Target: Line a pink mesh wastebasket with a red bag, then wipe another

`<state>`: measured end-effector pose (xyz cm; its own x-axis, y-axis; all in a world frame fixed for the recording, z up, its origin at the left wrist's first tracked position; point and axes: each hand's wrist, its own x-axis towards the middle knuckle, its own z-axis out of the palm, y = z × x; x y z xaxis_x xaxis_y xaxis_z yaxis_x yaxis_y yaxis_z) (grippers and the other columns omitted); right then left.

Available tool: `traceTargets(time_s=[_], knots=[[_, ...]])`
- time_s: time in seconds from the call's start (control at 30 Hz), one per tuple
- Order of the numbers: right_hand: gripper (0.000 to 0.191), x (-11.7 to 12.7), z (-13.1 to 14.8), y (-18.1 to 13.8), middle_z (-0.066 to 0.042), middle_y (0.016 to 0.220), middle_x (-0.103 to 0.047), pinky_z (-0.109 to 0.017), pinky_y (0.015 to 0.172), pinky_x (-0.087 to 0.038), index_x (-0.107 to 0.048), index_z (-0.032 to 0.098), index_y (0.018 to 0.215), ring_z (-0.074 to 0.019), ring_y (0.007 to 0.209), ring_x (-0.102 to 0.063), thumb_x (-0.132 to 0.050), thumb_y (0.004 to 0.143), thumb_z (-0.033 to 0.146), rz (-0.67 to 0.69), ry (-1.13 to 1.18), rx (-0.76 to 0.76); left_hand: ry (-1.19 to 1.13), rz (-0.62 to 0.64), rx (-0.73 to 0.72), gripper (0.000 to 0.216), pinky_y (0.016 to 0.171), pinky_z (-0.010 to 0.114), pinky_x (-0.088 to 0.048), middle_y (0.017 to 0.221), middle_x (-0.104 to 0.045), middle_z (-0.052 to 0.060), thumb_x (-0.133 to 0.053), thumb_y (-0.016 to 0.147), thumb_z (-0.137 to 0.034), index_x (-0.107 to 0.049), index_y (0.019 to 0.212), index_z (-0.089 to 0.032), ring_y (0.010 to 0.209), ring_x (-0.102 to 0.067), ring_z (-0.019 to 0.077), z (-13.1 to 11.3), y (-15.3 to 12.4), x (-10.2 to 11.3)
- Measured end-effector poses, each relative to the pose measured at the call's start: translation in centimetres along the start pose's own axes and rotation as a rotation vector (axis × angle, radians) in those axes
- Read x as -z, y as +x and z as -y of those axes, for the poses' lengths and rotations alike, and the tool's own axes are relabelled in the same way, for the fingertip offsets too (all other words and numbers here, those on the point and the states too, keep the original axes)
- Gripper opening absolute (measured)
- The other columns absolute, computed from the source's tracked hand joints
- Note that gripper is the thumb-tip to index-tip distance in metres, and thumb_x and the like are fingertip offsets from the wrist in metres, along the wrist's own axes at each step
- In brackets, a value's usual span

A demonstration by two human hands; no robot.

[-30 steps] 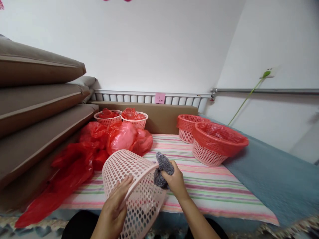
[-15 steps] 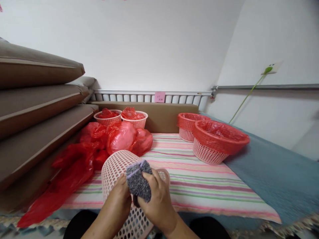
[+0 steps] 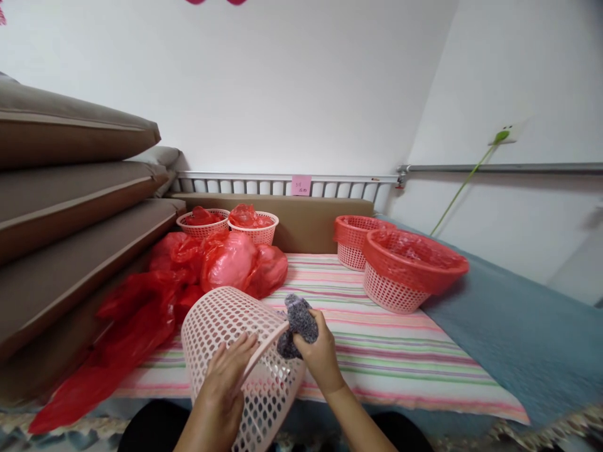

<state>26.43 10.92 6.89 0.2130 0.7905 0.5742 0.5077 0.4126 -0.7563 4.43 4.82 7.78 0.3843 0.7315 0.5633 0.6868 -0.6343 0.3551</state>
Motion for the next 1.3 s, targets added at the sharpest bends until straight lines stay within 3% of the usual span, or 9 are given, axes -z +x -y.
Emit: traceTargets(time_s=[0.23, 0.43, 0.57, 0.7, 0.77, 0.87, 1.03, 1.13, 1.3], knots=[[0.042, 1.4, 3.1, -0.1, -0.005, 0.095, -0.059, -0.033, 0.079, -0.047, -0.049, 0.020, 0.106, -0.0206, 0.089, -0.058, -0.055, 0.064, 0.016, 0.013, -0.106, 0.204, 0.032, 0.040, 0.046, 0.073, 0.102, 0.054, -0.036, 0.130, -0.056, 0.009, -0.035, 0.058, 0.005, -0.054, 0.123, -0.020, 0.123, -0.047, 0.0241, -1.5, 3.3, 1.3], [0.051, 3.0, 6.3, -0.4, -0.007, 0.102, -0.057, -0.040, 0.085, -0.047, -0.048, 0.022, 0.112, -0.0256, 0.097, -0.057, -0.057, 0.062, 0.015, 0.034, -0.286, 0.352, -0.090, 0.031, 0.001, 0.077, 0.104, 0.049, -0.036, 0.134, -0.052, 0.009, -0.033, 0.057, 0.005, -0.049, 0.128, -0.019, 0.126, -0.044, 0.0219, -2.5, 4.6, 1.1], [0.065, 2.0, 7.5, -2.3, -0.012, 0.124, -0.049, -0.042, 0.089, -0.046, -0.044, 0.022, 0.121, -0.0285, 0.110, -0.052, -0.060, 0.058, 0.014, 0.112, -0.302, 0.456, -0.181, -0.033, -0.047, 0.067, 0.101, 0.047, -0.041, 0.131, -0.055, 0.009, -0.037, 0.067, 0.002, -0.050, 0.128, -0.021, 0.125, -0.045, 0.0254, -3.2, 4.6, 0.8], [0.061, 0.8, 7.0, -2.2, -0.012, 0.126, -0.048, -0.041, 0.090, -0.045, -0.046, 0.022, 0.117, -0.0279, 0.111, -0.052, -0.064, 0.059, 0.017, 0.108, -0.211, 0.522, -0.233, -0.028, 0.012, 0.065, 0.102, 0.044, -0.041, 0.132, -0.054, 0.007, -0.037, 0.069, 0.002, -0.049, 0.128, -0.023, 0.127, -0.043, 0.0241, -3.1, 4.3, 1.3], [0.057, 0.6, 5.9, -1.0, -0.011, 0.121, -0.052, -0.041, 0.089, -0.045, -0.047, 0.022, 0.114, -0.0272, 0.108, -0.054, -0.062, 0.059, 0.017, 0.048, -0.188, 0.476, -0.232, -0.018, 0.052, 0.070, 0.105, 0.045, -0.037, 0.136, -0.050, 0.007, -0.035, 0.066, 0.004, -0.046, 0.130, -0.022, 0.128, -0.041, 0.0228, -2.6, 3.6, 1.4], [0.047, 0.7, 3.6, 0.9, -0.007, 0.104, -0.060, -0.037, 0.081, -0.048, -0.048, 0.022, 0.110, -0.0237, 0.094, -0.059, -0.058, 0.063, 0.019, -0.041, -0.151, 0.213, -0.201, -0.031, 0.106, 0.077, 0.108, 0.047, -0.031, 0.140, -0.045, 0.007, -0.035, 0.063, 0.005, -0.039, 0.134, -0.023, 0.131, -0.038, 0.0217, -1.3, 2.0, 1.0], [0.034, 1.3, 1.1, 1.8, -0.001, 0.085, -0.064, -0.029, 0.067, -0.049, -0.051, 0.021, 0.100, -0.0186, 0.073, -0.062, -0.056, 0.067, 0.024, 0.018, -0.043, -0.111, -0.097, -0.063, 0.089, 0.073, 0.108, 0.050, -0.030, 0.139, -0.046, 0.006, -0.037, 0.067, 0.003, -0.040, 0.134, -0.026, 0.131, -0.038, 0.0217, 0.1, 0.3, 0.1], [0.033, 1.5, 1.7, 1.3, -0.001, 0.087, -0.064, -0.029, 0.069, -0.048, -0.050, 0.021, 0.099, -0.0189, 0.076, -0.061, -0.057, 0.066, 0.023, 0.018, -0.069, -0.083, -0.024, -0.069, 0.061, 0.070, 0.106, 0.050, -0.033, 0.137, -0.049, 0.008, -0.038, 0.067, 0.003, -0.044, 0.131, -0.024, 0.129, -0.041, 0.0228, 0.3, 0.8, 0.4], [0.043, 0.8, 4.8, -0.5, -0.005, 0.096, -0.061, -0.034, 0.079, -0.048, -0.049, 0.021, 0.105, -0.0217, 0.089, -0.060, -0.055, 0.063, 0.016, 0.045, -0.158, 0.177, 0.024, -0.026, 0.018, 0.068, 0.099, 0.049, -0.042, 0.127, -0.059, 0.009, -0.037, 0.061, 0.004, -0.057, 0.121, -0.021, 0.119, -0.052, 0.0235, 0.0, 2.7, 1.6]])
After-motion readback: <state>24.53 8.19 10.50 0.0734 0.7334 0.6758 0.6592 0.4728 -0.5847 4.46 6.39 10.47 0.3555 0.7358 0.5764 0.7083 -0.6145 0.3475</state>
